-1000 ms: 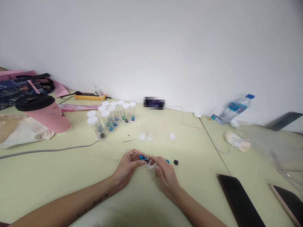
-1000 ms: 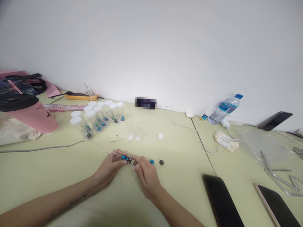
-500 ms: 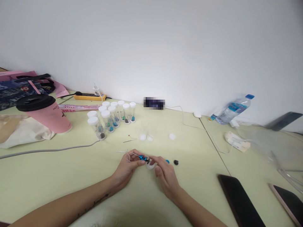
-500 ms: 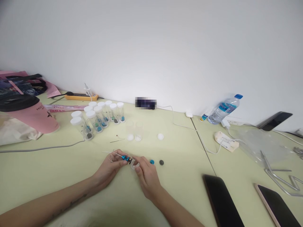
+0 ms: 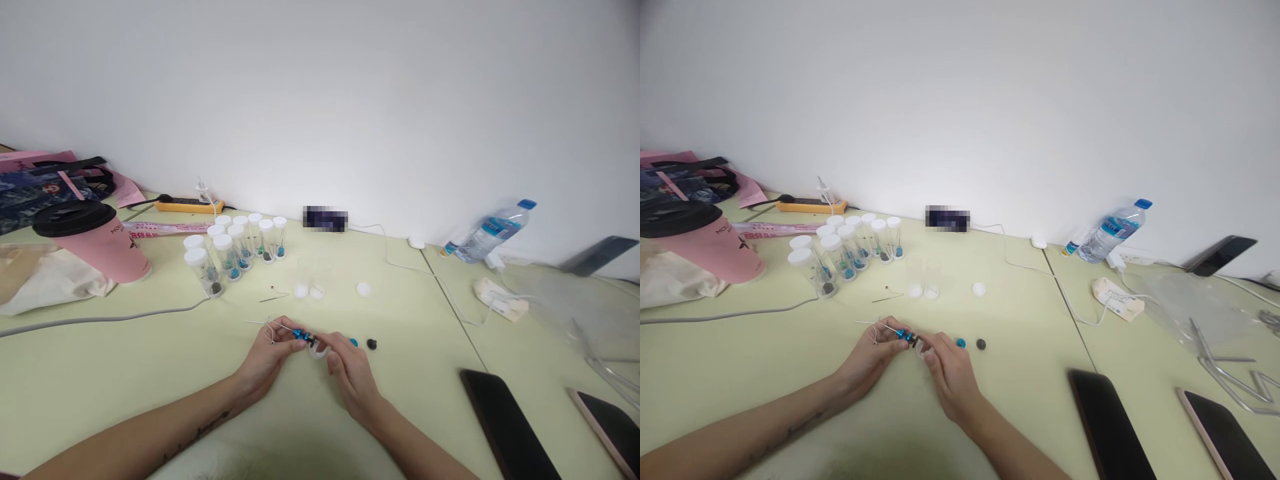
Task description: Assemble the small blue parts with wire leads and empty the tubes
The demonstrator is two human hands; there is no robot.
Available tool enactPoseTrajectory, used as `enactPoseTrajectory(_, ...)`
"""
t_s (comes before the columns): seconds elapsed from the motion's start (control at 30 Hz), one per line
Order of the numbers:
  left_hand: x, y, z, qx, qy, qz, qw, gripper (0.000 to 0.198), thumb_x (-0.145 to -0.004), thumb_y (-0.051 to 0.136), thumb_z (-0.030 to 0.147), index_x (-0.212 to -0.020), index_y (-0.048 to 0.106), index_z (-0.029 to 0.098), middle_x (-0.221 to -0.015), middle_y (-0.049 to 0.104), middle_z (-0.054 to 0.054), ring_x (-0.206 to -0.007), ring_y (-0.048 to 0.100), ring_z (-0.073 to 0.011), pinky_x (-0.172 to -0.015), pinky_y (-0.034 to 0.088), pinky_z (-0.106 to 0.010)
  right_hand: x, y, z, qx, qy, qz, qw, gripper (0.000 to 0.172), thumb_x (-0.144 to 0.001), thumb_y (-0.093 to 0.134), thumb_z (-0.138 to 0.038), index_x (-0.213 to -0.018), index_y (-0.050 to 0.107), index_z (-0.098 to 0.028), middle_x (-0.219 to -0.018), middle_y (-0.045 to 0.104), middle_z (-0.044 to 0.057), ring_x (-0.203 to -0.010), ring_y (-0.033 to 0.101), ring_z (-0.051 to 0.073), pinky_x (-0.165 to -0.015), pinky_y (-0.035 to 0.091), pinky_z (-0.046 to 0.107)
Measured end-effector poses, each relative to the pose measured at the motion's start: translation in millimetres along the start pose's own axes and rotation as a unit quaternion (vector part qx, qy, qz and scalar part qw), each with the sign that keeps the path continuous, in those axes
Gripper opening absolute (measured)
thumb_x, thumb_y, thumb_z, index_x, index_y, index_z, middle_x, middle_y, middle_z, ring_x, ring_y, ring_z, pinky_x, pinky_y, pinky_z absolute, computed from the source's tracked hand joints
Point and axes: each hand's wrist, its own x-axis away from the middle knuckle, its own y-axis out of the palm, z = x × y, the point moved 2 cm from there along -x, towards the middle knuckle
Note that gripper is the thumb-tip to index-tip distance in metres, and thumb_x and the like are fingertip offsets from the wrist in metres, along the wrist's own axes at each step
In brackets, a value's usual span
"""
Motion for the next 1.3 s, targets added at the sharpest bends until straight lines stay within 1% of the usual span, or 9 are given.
enactPoseTrajectory(0.13,0.0,1.2,0.1,0.003,0.008,-0.011,1.0,0.018,-0.068,0.075,0.012,-0.08,0.063,0.017,-0.087,0.069,-0.003,-0.085,0.062,-0.0161,-0.085,0.044,-0.03,0.1,0.2,1.0,0.004,0.006,0.003,1.0,0.037,-0.099,0.028,-0.036,-0.123,0.052,-0.023,-0.097,0.061,0.007,-0.086,0.058,0.018,-0.078,0.047,0.03)
enactPoseTrajectory(0.27,-0.1,1.7,0.0,0.004,0.005,-0.005,1.0,0.019,-0.067,0.075,0.012,-0.08,0.063,0.017,-0.086,0.07,-0.003,-0.084,0.062,-0.0155,-0.083,0.045,-0.029,0.3,0.0,0.5,-0.002,-0.002,-0.002,1.0,0.036,-0.099,0.028,-0.035,-0.12,0.054,-0.023,-0.095,0.061,0.006,-0.085,0.058,0.017,-0.078,0.047,0.03)
enactPoseTrajectory(0.43,0.2,2.7,1.3,0.005,0.001,-0.003,1.0,0.019,-0.066,0.076,0.013,-0.079,0.063,0.017,-0.086,0.07,-0.004,-0.083,0.063,-0.0163,-0.082,0.045,-0.03,-0.2,-0.8,-0.9,0.004,0.005,0.001,1.0,0.037,-0.099,0.028,-0.036,-0.124,0.051,-0.023,-0.096,0.061,0.006,-0.086,0.058,0.018,-0.079,0.047,0.031)
enactPoseTrajectory(0.63,0.9,3.9,1.8,0.006,0.004,0.004,1.0,0.02,-0.065,0.077,0.013,-0.079,0.064,0.018,-0.085,0.07,-0.003,-0.082,0.063,-0.016,-0.081,0.045,-0.029,0.0,-1.2,-1.5,0.008,-0.002,0.001,1.0,0.038,-0.099,0.027,-0.036,-0.122,0.053,-0.023,-0.094,0.062,0.006,-0.083,0.058,0.017,-0.076,0.048,0.03)
enactPoseTrajectory(0.77,0.9,3.8,1.5,0.007,0.004,0.002,1.0,0.019,-0.065,0.077,0.014,-0.078,0.064,0.018,-0.085,0.071,-0.003,-0.082,0.064,-0.0164,-0.082,0.045,-0.03,0.3,-1.1,-0.6,0.005,0.002,0.003,1.0,0.037,-0.099,0.028,-0.036,-0.124,0.052,-0.024,-0.096,0.061,0.006,-0.084,0.058,0.017,-0.077,0.047,0.03)
enactPoseTrajectory(0.9,0.6,2.9,1.6,0.003,0.005,0.001,1.0,0.02,-0.065,0.077,0.013,-0.079,0.063,0.017,-0.085,0.07,-0.003,-0.082,0.063,-0.0161,-0.081,0.045,-0.03,-0.1,-0.2,-0.4,-0.004,-0.004,-0.001,1.0,0.037,-0.099,0.027,-0.036,-0.121,0.054,-0.024,-0.093,0.061,0.005,-0.081,0.058,0.017,-0.076,0.047,0.03)
enactPoseTrajectory(1.1,0.7,3.5,2.2,0.002,0.004,-0.001,1.0,0.019,-0.066,0.076,0.013,-0.079,0.063,0.017,-0.087,0.07,-0.004,-0.085,0.063,-0.0164,-0.083,0.045,-0.03,-0.1,-0.5,-1.0,0.007,0.003,0.006,1.0,0.039,-0.099,0.027,-0.038,-0.125,0.051,-0.024,-0.095,0.062,0.006,-0.082,0.059,0.017,-0.076,0.049,0.03)
enactPoseTrajectory(1.3,0.1,2.4,1.0,0.008,0.005,-0.007,1.0,0.019,-0.066,0.076,0.012,-0.079,0.063,0.017,-0.087,0.07,-0.004,-0.086,0.063,-0.0165,-0.085,0.045,-0.031,0.1,-0.7,-1.4,0.008,0.001,0.008,1.0,0.038,-0.099,0.028,-0.037,-0.125,0.051,-0.024,-0.095,0.062,0.006,-0.084,0.059,0.018,-0.078,0.048,0.031)
